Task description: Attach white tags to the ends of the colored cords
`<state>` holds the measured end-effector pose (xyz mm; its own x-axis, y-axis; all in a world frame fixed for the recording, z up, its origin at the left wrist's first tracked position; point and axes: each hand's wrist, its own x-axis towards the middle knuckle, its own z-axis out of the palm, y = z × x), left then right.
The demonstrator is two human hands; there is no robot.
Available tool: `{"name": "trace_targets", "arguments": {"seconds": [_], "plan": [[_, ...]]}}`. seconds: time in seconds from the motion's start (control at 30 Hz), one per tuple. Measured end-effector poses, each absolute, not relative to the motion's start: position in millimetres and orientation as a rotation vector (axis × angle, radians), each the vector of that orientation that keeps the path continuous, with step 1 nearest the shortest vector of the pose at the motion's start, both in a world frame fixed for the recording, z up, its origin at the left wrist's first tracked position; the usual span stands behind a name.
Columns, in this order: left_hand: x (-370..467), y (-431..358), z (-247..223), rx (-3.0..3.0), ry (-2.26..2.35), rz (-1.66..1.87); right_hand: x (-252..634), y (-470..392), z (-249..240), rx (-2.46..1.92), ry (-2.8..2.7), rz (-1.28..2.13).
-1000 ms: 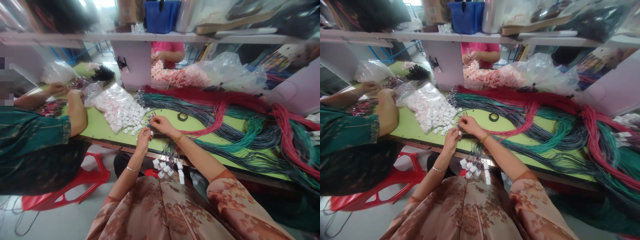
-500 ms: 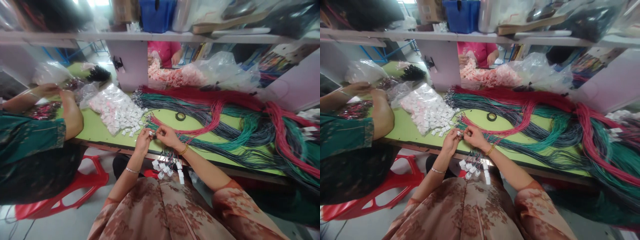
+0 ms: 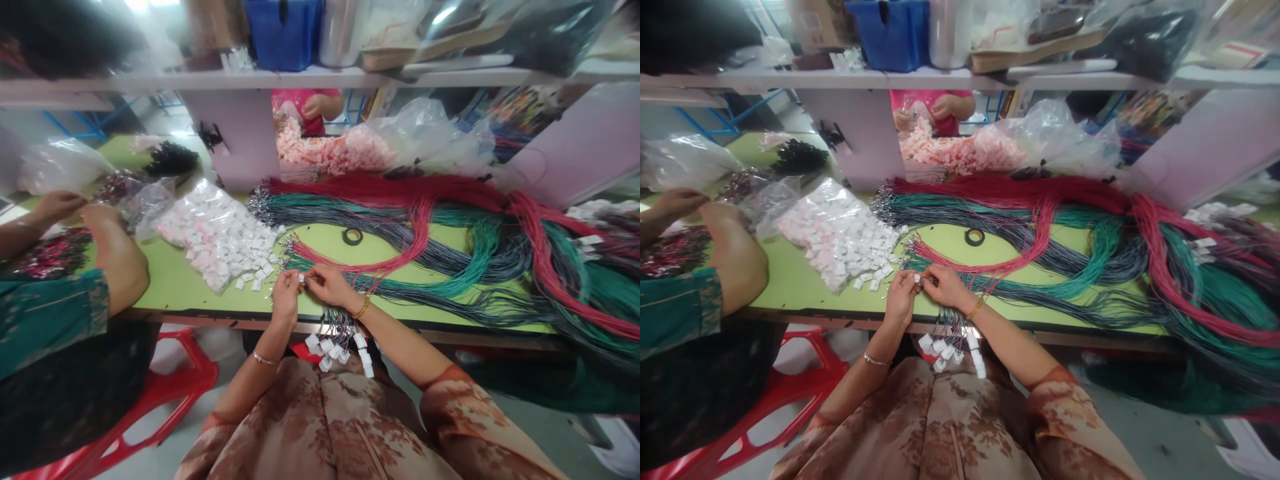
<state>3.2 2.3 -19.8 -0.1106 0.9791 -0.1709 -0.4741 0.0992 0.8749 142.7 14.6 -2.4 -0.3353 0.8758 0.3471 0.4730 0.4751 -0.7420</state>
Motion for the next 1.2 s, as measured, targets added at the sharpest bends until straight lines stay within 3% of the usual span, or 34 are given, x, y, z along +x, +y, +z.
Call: {"name": "trace_targets", "arguments": {"seconds": [0.27,0.43,0.7,1.2], "plan": [[3,6,-19,0.801,1.061,1.37,142,13,3,-1.201,-2.084,0.602],[2,5,-21,0.911,1.062,1.298,155,22,14,-1.209,-2.016,0.755],[-1,8,-17,0.937,1.02,1.248,149,82,19,-1.859,-2.097,0.404],[-5,12,-23,0.827,0.925,1.268,149,70,7,-1.833,-2.254,0.071]]}}
